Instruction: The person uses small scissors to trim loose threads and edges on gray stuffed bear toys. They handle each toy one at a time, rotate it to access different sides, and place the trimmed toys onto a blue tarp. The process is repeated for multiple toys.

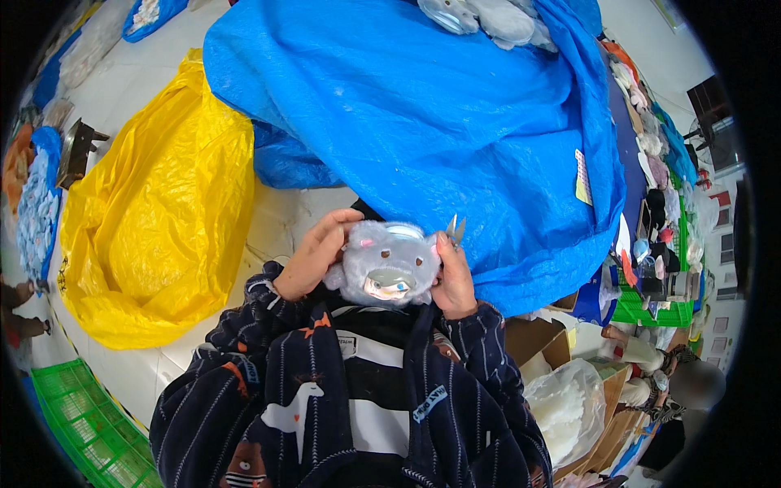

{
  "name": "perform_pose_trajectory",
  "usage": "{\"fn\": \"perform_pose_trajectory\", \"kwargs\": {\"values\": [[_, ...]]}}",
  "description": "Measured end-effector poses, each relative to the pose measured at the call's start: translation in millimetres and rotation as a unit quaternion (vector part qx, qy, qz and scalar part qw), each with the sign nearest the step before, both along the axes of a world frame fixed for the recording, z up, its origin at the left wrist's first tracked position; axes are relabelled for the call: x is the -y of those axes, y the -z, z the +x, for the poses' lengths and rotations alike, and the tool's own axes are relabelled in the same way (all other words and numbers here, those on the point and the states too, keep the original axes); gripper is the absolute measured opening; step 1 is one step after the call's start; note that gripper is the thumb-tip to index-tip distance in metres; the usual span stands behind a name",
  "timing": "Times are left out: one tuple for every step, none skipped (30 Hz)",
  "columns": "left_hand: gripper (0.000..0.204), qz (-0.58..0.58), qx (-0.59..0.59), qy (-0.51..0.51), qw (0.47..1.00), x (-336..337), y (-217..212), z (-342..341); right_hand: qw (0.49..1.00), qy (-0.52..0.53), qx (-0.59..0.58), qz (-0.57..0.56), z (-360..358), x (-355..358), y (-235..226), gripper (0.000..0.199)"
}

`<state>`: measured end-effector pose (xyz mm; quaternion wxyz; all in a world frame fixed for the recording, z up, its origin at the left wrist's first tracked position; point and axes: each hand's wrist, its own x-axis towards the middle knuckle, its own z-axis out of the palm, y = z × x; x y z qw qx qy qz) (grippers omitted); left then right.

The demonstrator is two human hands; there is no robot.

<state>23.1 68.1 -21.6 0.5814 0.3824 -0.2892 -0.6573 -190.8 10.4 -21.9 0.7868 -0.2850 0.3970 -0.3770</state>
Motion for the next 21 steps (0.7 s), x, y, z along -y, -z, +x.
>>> {"fn": "perform_pose_trajectory", "kwargs": {"values": [[0.032,-0.028,0.078,0.033,0.996,-2,1,-2,1.000,0.004,0.003,0.006,0,2,1,0.020],[0.035,-0.056,0.152,0.067,0.985,-6,3,-4,1.000,0.010,0.003,0.012,0,3,3,0.020],[0.038,-0.084,0.225,0.102,0.965,-8,6,-6,0.999,0.029,0.009,0.028,1,4,6,0.020],[0.037,-0.112,0.242,0.126,0.955,-7,18,-8,0.998,0.048,0.015,0.044,4,6,12,0.020],[0.036,-0.071,0.196,0.121,0.971,-6,27,-9,0.996,0.067,0.021,0.060,11,8,13,0.020],[0.034,-0.029,0.149,0.114,0.982,-6,35,-10,0.983,0.127,0.002,0.134,22,9,2,0.023],[0.033,0.014,0.103,0.107,0.989,-5,42,-13,0.982,0.125,0.044,0.132,14,8,5,0.024],[0.030,0.003,0.075,0.057,0.996,-4,44,-17,0.981,0.120,0.088,0.128,4,12,6,0.025],[0.030,0.009,0.076,0.051,0.996,-4,46,-18,0.977,0.112,0.130,0.122,-4,15,4,0.027],[0.030,0.015,0.078,0.044,0.996,-5,46,-16,0.983,0.139,0.102,0.068,-12,20,1,0.031],[0.030,0.024,0.079,0.035,0.996,-5,46,-14,0.984,0.164,0.072,0.014,-14,25,-14,0.036],[0.029,0.036,0.093,0.022,0.995,-4,50,-12,0.988,0.132,-0.015,-0.078,-18,23,-21,0.034],[0.029,0.034,0.081,0.013,0.996,-4,52,-11,0.975,0.097,-0.102,-0.170,-23,17,-24,0.033],[0.029,0.032,0.070,0.005,0.997,-4,51,-11,0.959,0.052,-0.197,-0.196,-29,10,-24,0.030],[0.029,0.030,0.058,-0.004,0.998,-3,51,-11,0.912,0.005,-0.302,-0.278,-27,6,-23,0.023],[0.029,0.037,0.062,-0.007,0.997,-2,52,-10,0.846,-0.023,-0.338,-0.411,-21,3,-19,0.020],[0.029,0.045,0.067,-0.006,0.997,0,53,-10,0.761,-0.046,-0.367,-0.533,-17,-1,-15,0.019],[0.029,0.055,0.069,-0.005,0.996,1,54,-10,0.782,-0.118,-0.412,-0.453,-17,-11,-13,0.019],[0.029,0.056,0.067,-0.016,0.996,2,54,-11,0.794,-0.111,-0.408,-0.438,-17,-14,3,0.020],[0.030,0.058,0.067,-0.029,0.996,2,54,-11,0.839,-0.102,-0.379,-0.377,-16,-15,9,0.020],[0.030,0.060,0.066,-0.042,0.995,1,55,-11,0.879,-0.092,-0.348,-0.313,-15,-15,12,0.021]]}}
